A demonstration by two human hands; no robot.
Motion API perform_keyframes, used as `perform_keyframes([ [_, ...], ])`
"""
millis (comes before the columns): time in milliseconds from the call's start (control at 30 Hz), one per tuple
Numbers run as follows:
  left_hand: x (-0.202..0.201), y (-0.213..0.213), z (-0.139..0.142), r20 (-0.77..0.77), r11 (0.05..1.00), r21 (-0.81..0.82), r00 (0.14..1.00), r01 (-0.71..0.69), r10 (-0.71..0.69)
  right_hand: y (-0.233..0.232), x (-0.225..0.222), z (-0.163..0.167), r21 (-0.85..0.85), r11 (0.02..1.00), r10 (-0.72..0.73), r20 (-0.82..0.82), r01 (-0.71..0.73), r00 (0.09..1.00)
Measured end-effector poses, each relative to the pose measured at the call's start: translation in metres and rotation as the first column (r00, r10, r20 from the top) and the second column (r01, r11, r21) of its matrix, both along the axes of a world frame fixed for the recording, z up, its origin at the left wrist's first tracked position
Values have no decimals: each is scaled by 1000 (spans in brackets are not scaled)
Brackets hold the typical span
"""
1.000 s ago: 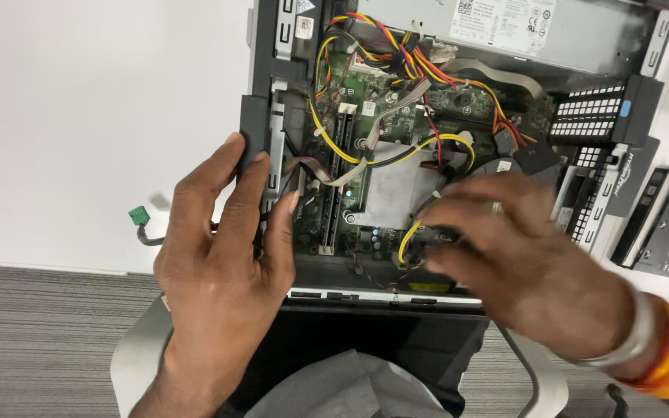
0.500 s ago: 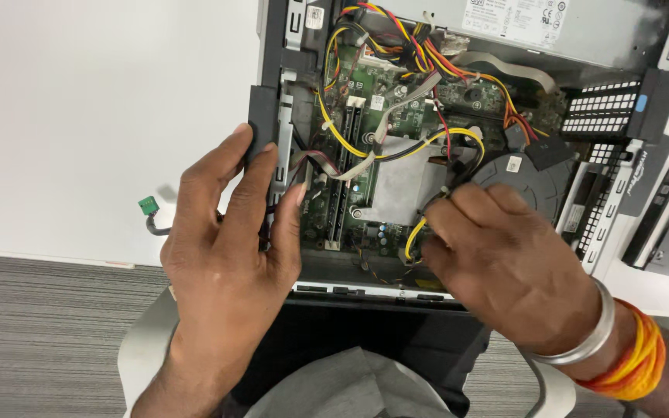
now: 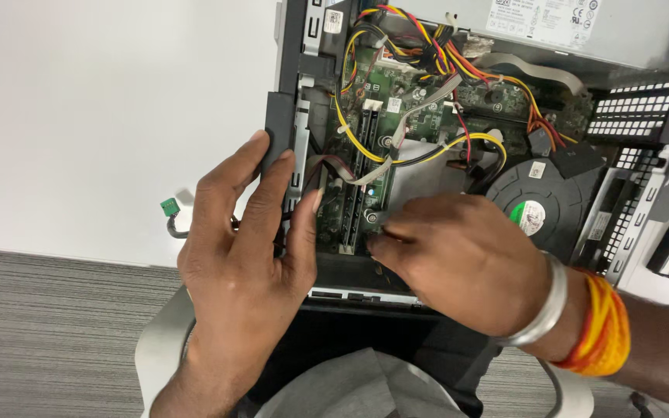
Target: The person removes the side panel from a desktop computer case and takes out the old hard drive caddy. They place a new SSD into the case, connect red SATA and power cables to it, and route the cables inside the chassis.
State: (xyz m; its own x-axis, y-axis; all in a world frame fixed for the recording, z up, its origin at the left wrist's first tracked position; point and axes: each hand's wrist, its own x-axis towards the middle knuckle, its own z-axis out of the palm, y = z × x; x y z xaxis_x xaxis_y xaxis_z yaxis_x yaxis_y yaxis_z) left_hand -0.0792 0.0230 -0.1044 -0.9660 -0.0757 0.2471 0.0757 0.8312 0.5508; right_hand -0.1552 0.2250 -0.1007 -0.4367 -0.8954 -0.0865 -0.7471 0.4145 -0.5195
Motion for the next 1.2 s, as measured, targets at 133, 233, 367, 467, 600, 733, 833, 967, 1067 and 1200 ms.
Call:
perform_keyframes([
  [133, 3, -2, -1, -20, 1000, 27, 1000, 3, -3, -16, 8, 0, 201, 971, -141, 54, 127, 989],
  [233, 6, -5, 0, -24, 999, 43, 1000, -7, 8, -22, 12, 3, 313, 939, -169, 62, 142, 984],
  [367, 10, -6, 1, -41, 999, 54, 999, -4, 6, -31, 14, 2, 521, 849, -135, 54, 87, 989],
  [467, 12, -7, 2, -52, 998, 69, 999, 1, 3, -38, 17, -2, 468, 875, -149, 26, 120, 988],
  [600, 16, -8, 4, -50, 996, 94, 999, -2, 7, -38, 21, -6, 410, 905, -126, -4, 116, 992],
  [733, 18, -9, 4, -58, 995, 105, 998, 1, 5, -37, 21, -10, 369, 927, -67, -4, 63, 998],
  [833, 20, -9, 4, -60, 993, 115, 998, -1, 8, -34, 22, -13, 337, 941, -44, 14, 37, 999],
  [967, 21, -9, 4, -69, 992, 126, 998, 5, 3, -30, 22, -17, 234, 971, 48, -34, -39, 998],
  [1067, 21, -8, 5, -54, 991, 133, 999, 4, 4, -28, 22, -21, 190, 979, 76, -32, -68, 997],
  [1200, 19, -5, 6, -41, 995, 98, 999, -13, 17, -23, 21, -27, 218, 971, 108, -17, -102, 994],
])
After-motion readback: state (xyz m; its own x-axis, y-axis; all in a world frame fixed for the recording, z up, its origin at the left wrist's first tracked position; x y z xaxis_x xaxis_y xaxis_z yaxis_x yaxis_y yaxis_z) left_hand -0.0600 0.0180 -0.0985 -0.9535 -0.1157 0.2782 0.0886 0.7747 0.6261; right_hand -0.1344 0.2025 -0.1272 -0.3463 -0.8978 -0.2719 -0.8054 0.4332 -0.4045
